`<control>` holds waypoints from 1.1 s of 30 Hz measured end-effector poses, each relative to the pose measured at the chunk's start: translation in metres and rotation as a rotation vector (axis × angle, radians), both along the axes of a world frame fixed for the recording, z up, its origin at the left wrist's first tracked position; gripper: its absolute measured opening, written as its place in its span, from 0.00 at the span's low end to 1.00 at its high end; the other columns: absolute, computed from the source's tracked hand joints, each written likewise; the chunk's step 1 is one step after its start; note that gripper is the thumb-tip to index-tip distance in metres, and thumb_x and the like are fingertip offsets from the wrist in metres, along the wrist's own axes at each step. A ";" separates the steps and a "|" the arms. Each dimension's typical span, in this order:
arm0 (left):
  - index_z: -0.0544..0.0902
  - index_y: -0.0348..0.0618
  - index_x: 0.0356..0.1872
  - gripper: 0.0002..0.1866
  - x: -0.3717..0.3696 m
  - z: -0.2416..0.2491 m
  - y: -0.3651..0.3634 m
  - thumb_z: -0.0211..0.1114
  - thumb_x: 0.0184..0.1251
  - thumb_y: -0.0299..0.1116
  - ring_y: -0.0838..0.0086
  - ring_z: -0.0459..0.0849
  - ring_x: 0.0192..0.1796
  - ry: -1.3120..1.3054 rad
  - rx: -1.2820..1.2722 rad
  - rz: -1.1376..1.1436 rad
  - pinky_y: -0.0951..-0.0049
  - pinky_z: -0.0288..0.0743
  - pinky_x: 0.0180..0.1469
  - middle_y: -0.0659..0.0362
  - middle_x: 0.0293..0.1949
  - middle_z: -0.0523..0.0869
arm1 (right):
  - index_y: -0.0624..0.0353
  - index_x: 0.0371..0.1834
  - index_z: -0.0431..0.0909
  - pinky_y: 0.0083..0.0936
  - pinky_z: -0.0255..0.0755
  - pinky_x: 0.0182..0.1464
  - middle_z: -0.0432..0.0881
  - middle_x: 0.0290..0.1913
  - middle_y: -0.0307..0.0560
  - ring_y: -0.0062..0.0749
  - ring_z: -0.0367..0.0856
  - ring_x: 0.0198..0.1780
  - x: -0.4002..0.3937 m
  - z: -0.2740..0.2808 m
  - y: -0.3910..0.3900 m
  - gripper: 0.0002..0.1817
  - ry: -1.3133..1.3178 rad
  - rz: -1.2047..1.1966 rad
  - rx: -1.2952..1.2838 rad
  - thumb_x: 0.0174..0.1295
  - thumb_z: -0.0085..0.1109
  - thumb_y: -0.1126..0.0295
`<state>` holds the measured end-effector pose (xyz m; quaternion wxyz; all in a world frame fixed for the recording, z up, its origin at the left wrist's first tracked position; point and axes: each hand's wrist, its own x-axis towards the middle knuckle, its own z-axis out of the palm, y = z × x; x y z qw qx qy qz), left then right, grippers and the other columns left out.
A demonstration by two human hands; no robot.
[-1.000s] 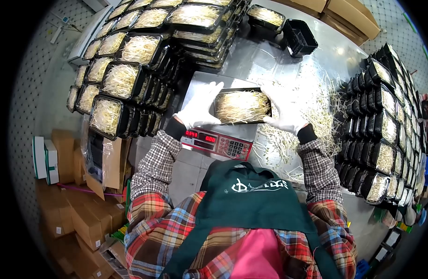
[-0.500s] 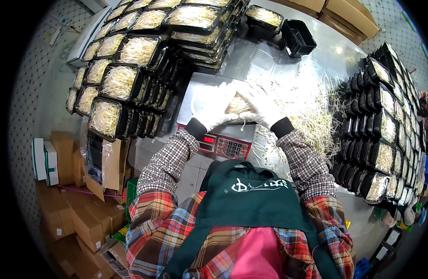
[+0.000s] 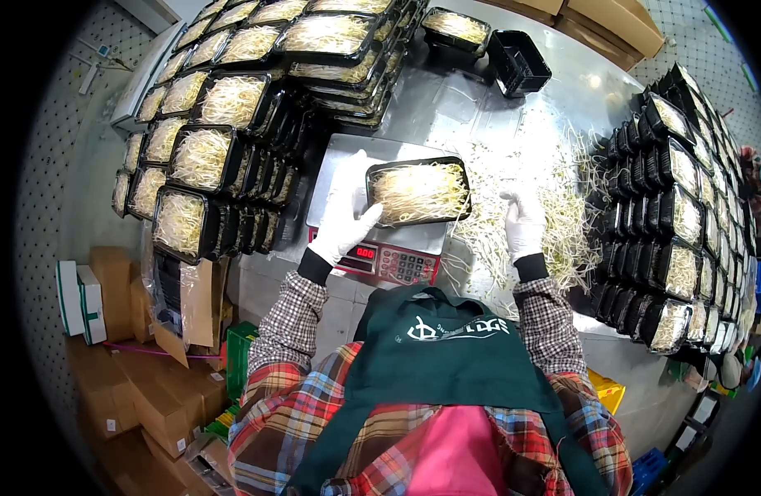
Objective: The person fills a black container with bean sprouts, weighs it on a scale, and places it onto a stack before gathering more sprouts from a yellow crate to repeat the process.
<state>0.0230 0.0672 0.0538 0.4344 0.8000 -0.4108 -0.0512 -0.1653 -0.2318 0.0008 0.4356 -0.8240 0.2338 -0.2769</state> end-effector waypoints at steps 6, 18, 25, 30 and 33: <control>0.58 0.44 0.78 0.57 -0.020 -0.008 -0.042 0.78 0.48 0.52 0.47 0.54 0.79 -0.192 0.153 0.055 0.48 0.45 0.78 0.41 0.77 0.58 | 0.49 0.58 0.80 0.40 0.71 0.65 0.83 0.54 0.50 0.47 0.78 0.60 0.011 0.057 0.036 0.23 0.000 0.216 -0.273 0.57 0.65 0.75; 0.62 0.48 0.77 0.46 -0.012 -0.012 -0.065 0.69 0.59 0.54 0.47 0.54 0.79 -0.291 0.440 -0.080 0.42 0.42 0.77 0.46 0.77 0.59 | 0.55 0.50 0.81 0.36 0.74 0.61 0.83 0.55 0.50 0.44 0.81 0.57 -0.018 0.009 -0.054 0.15 0.361 0.115 -0.501 0.59 0.62 0.78; 0.74 0.48 0.69 0.27 -0.022 -0.022 -0.086 0.61 0.70 0.39 0.54 0.70 0.69 -0.399 0.295 -0.003 0.51 0.56 0.74 0.52 0.64 0.77 | 0.60 0.66 0.73 0.42 0.67 0.67 0.80 0.59 0.58 0.53 0.76 0.62 0.064 0.047 0.043 0.24 -0.019 0.388 -0.346 0.65 0.55 0.71; 0.74 0.46 0.69 0.28 -0.015 -0.024 -0.067 0.62 0.68 0.42 0.55 0.70 0.71 -0.359 0.288 -0.081 0.51 0.57 0.73 0.52 0.66 0.77 | 0.57 0.50 0.83 0.34 0.77 0.49 0.85 0.42 0.50 0.45 0.83 0.41 0.101 -0.025 -0.037 0.11 -0.031 0.013 -0.120 0.65 0.61 0.71; 0.72 0.43 0.70 0.35 -0.010 0.014 -0.063 0.56 0.70 0.57 0.49 0.68 0.72 -0.212 0.224 -0.117 0.51 0.57 0.74 0.48 0.68 0.75 | 0.59 0.47 0.81 0.40 0.73 0.59 0.78 0.54 0.59 0.51 0.76 0.56 0.120 -0.097 -0.114 0.13 0.325 0.023 -0.477 0.61 0.62 0.68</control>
